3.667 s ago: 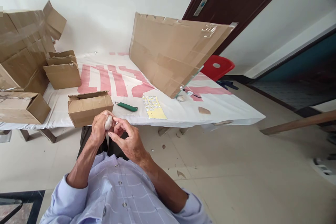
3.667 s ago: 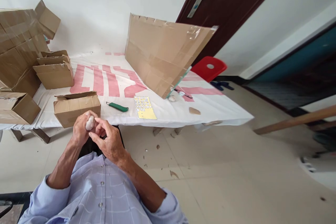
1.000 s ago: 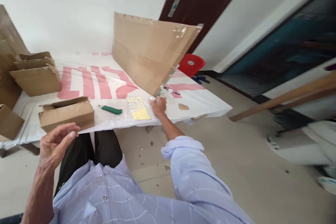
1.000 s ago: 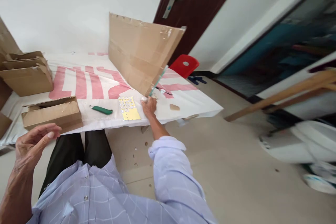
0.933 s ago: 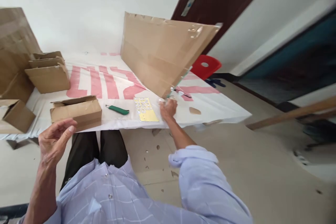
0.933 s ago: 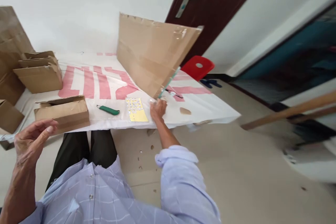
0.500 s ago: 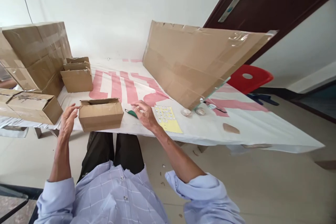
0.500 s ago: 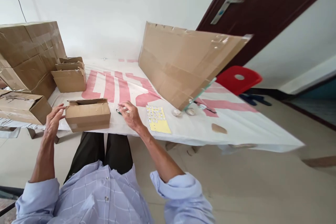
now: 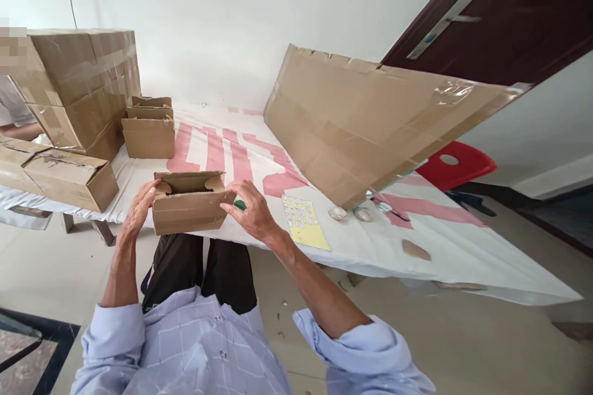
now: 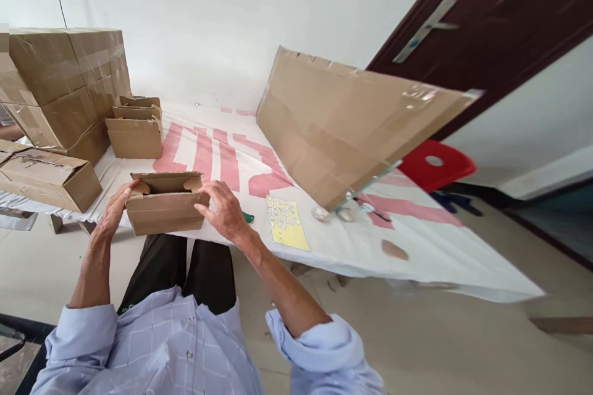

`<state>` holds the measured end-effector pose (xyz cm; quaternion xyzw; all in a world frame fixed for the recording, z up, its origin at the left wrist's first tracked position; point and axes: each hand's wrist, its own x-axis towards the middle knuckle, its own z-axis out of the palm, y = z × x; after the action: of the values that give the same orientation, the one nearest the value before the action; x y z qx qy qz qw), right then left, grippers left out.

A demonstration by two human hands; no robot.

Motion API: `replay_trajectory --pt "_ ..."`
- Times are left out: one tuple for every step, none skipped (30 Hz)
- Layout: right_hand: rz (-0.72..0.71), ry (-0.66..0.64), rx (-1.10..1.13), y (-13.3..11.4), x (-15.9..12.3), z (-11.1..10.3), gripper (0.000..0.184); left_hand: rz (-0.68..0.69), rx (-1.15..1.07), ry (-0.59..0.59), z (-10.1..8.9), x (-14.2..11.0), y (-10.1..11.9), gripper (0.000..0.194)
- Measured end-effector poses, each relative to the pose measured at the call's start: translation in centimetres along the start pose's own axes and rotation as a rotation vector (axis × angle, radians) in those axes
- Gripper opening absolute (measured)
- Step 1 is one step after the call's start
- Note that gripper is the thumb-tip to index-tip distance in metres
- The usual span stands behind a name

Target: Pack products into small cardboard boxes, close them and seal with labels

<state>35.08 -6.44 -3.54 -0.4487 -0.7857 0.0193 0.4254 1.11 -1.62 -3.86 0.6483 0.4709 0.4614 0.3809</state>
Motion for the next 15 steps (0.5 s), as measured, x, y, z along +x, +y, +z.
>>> replay_trajectory --pt "-0.060 -0.014 -0.039 -0.8 -0.7 -0.3 0.014 0.017 0.020 -0.027 -0.2 -0.1 0.0 0.068" --pt "-0.116 -0.044 -0.075 -1.5 -1.5 -0.4 0.011 0.024 0.034 -0.051 -0.4 -0.2 0.1 0.071" --pt "-0.160 -0.084 -0.106 -2.1 -2.3 -0.3 0.011 0.016 0.041 -0.074 -0.6 -0.3 0.2 0.076" --pt "-0.189 -0.128 -0.132 -2.6 -3.0 -0.2 0.012 0.000 0.046 -0.091 -0.7 -0.3 0.4 0.083" --pt "-0.203 -0.170 -0.152 -2.9 -3.5 0.0 0.013 -0.014 0.052 -0.101 -0.7 -0.3 0.6 0.089" --pt "-0.201 -0.206 -0.165 -3.1 -3.8 0.3 0.015 -0.022 0.062 -0.103 -0.7 -0.3 0.7 0.093" --pt "-0.184 -0.235 -0.172 -3.2 -3.9 0.5 0.018 -0.022 0.075 -0.100 -0.6 -0.3 0.9 0.095" --pt "-0.158 -0.255 -0.170 -3.2 -3.7 0.7 0.023 -0.019 0.093 -0.095 -0.6 -0.2 1.1 0.094" --pt "-0.129 -0.270 -0.159 -3.2 -3.2 0.8 0.027 -0.016 0.118 -0.091 -0.5 -0.2 1.3 0.091" --pt "-0.102 -0.278 -0.144 -3.2 -2.6 0.9 0.030 -0.014 0.149 -0.087 -0.4 -0.1 1.5 0.088" --pt "-0.081 -0.283 -0.129 -3.2 -1.8 0.9 0.032 -0.012 0.184 -0.085 -0.3 0.1 1.7 0.084" --pt "-0.068 -0.285 -0.119 -3.3 -0.9 0.9 0.032 -0.009 0.221 -0.083 -0.2 0.2 1.9 0.081" --pt "-0.065 -0.289 -0.116 -3.4 0.1 0.9 0.031 -0.004 0.257 -0.079 0.0 0.5 2.0 0.080" --pt "-0.070 -0.300 -0.121 -3.4 1.1 1.0 0.031 0.002 0.291 -0.076 0.2 0.7 2.2 0.080" --pt "-0.081 -0.326 -0.132 -3.4 2.1 1.0 0.030 0.007 0.321 -0.076 0.4 1.0 2.3 0.080"
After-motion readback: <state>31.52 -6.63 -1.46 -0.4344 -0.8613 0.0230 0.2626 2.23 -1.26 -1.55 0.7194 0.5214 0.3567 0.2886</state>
